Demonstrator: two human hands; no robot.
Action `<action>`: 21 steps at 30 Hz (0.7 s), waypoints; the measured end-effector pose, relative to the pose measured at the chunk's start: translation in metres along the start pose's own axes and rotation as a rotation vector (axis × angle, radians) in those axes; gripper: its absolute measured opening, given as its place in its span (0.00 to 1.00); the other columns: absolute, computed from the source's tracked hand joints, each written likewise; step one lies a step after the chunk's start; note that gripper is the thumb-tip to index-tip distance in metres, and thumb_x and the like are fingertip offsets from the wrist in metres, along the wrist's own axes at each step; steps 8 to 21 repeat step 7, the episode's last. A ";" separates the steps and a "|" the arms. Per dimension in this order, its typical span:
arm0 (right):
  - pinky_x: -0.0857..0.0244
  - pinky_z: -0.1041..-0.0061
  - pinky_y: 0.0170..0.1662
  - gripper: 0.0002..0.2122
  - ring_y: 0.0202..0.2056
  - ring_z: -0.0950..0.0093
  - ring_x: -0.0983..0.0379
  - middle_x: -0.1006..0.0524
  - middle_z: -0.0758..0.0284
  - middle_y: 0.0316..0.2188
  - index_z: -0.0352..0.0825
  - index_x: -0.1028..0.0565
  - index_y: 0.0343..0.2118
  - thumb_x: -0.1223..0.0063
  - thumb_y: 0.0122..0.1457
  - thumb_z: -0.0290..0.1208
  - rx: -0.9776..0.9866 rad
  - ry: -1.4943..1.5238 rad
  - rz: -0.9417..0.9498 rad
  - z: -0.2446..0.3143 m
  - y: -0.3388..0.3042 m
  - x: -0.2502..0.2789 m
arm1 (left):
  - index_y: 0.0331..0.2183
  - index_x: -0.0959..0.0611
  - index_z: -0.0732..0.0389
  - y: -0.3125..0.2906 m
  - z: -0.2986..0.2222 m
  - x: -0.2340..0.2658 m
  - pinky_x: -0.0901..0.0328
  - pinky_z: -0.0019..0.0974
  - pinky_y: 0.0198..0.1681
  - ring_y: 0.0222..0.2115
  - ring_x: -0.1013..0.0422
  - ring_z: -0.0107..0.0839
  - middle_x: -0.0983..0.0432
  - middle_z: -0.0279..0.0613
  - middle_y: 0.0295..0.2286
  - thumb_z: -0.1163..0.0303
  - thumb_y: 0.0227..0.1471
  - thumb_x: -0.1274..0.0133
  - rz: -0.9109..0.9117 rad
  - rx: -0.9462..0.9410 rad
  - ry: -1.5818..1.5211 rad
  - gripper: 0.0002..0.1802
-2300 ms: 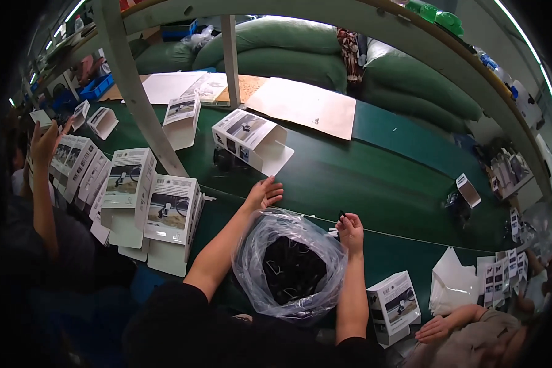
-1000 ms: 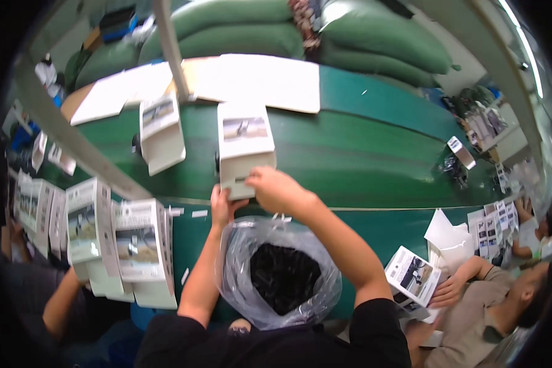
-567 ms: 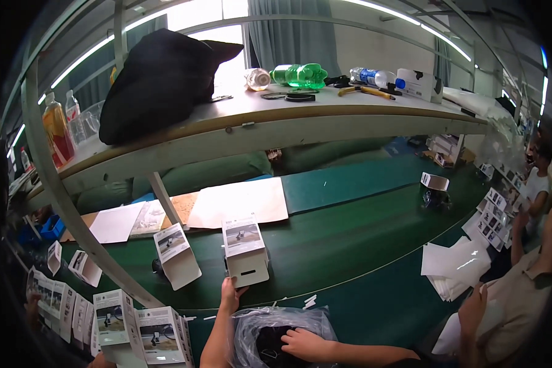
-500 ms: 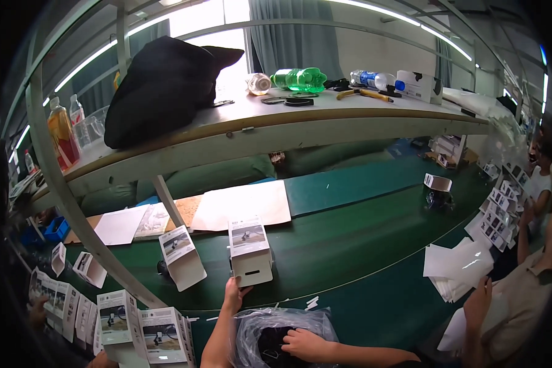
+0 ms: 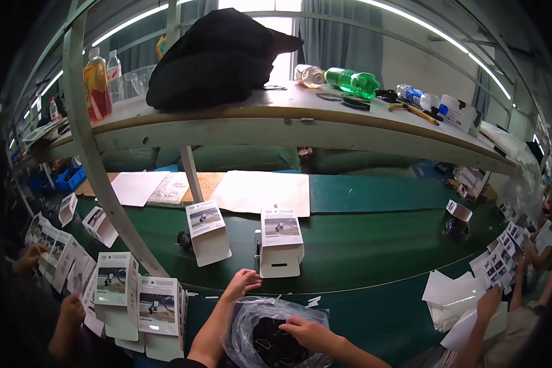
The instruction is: Packaging small electronic components into individual cardboard boxes on a factory assembly line.
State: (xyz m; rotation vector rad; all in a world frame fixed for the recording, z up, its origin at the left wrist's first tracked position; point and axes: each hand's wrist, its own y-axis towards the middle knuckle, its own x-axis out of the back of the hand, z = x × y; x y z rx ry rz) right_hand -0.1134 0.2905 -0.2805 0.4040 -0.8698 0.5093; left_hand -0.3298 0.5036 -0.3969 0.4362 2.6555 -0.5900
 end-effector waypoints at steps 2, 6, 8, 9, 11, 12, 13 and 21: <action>0.33 0.76 0.35 0.09 0.31 0.69 0.28 0.25 0.67 0.36 0.34 0.26 0.37 0.51 0.53 0.23 0.002 -0.039 -0.124 0.002 0.000 0.010 | 0.37 0.32 0.67 -0.005 0.018 0.026 0.29 0.30 0.33 0.26 0.27 0.34 0.29 0.50 0.31 0.70 0.51 0.49 -0.130 -0.175 -0.172 0.14; 0.34 0.76 0.34 0.08 0.29 0.70 0.28 0.24 0.65 0.31 0.32 0.24 0.32 0.46 0.47 0.17 -0.005 0.115 -0.336 -0.010 0.038 0.035 | 0.38 0.31 0.67 -0.005 0.006 0.043 0.29 0.30 0.34 0.27 0.27 0.32 0.26 0.46 0.29 0.67 0.52 0.47 -0.264 -0.350 -0.448 0.16; 0.34 0.78 0.34 0.08 0.29 0.72 0.29 0.23 0.65 0.30 0.31 0.24 0.31 0.45 0.46 0.16 -0.020 0.136 -0.360 -0.011 0.051 0.041 | 0.40 0.31 0.67 -0.004 0.002 0.049 0.29 0.31 0.35 0.29 0.26 0.34 0.26 0.46 0.30 0.66 0.53 0.47 -0.237 -0.316 -0.497 0.17; 0.34 0.78 0.34 0.08 0.29 0.72 0.29 0.23 0.65 0.30 0.31 0.24 0.31 0.45 0.46 0.16 -0.020 0.136 -0.360 -0.011 0.051 0.041 | 0.40 0.31 0.67 -0.004 0.002 0.049 0.29 0.31 0.35 0.29 0.26 0.34 0.26 0.46 0.30 0.66 0.53 0.47 -0.237 -0.316 -0.497 0.17; 0.34 0.78 0.34 0.08 0.29 0.72 0.29 0.23 0.65 0.30 0.31 0.24 0.31 0.45 0.46 0.16 -0.020 0.136 -0.360 -0.011 0.051 0.041 | 0.40 0.31 0.67 -0.004 0.002 0.049 0.29 0.31 0.35 0.29 0.26 0.34 0.26 0.46 0.30 0.66 0.53 0.47 -0.237 -0.316 -0.497 0.17; 0.34 0.78 0.34 0.08 0.29 0.72 0.29 0.23 0.65 0.30 0.31 0.24 0.31 0.45 0.46 0.16 -0.020 0.136 -0.360 -0.011 0.051 0.041 | 0.40 0.31 0.67 -0.004 0.002 0.049 0.29 0.31 0.35 0.29 0.26 0.34 0.26 0.46 0.30 0.66 0.53 0.47 -0.237 -0.316 -0.497 0.17; 0.34 0.78 0.34 0.08 0.29 0.72 0.29 0.23 0.65 0.30 0.31 0.24 0.31 0.45 0.46 0.16 -0.020 0.136 -0.360 -0.011 0.051 0.041 | 0.40 0.31 0.67 -0.004 0.002 0.049 0.29 0.31 0.35 0.29 0.26 0.34 0.26 0.46 0.30 0.66 0.53 0.47 -0.237 -0.316 -0.497 0.17; 0.34 0.78 0.34 0.08 0.29 0.72 0.29 0.23 0.65 0.30 0.31 0.24 0.31 0.45 0.46 0.16 -0.020 0.136 -0.360 -0.011 0.051 0.041 | 0.40 0.31 0.67 -0.004 0.002 0.049 0.29 0.31 0.35 0.29 0.26 0.34 0.26 0.46 0.30 0.66 0.53 0.47 -0.237 -0.316 -0.497 0.17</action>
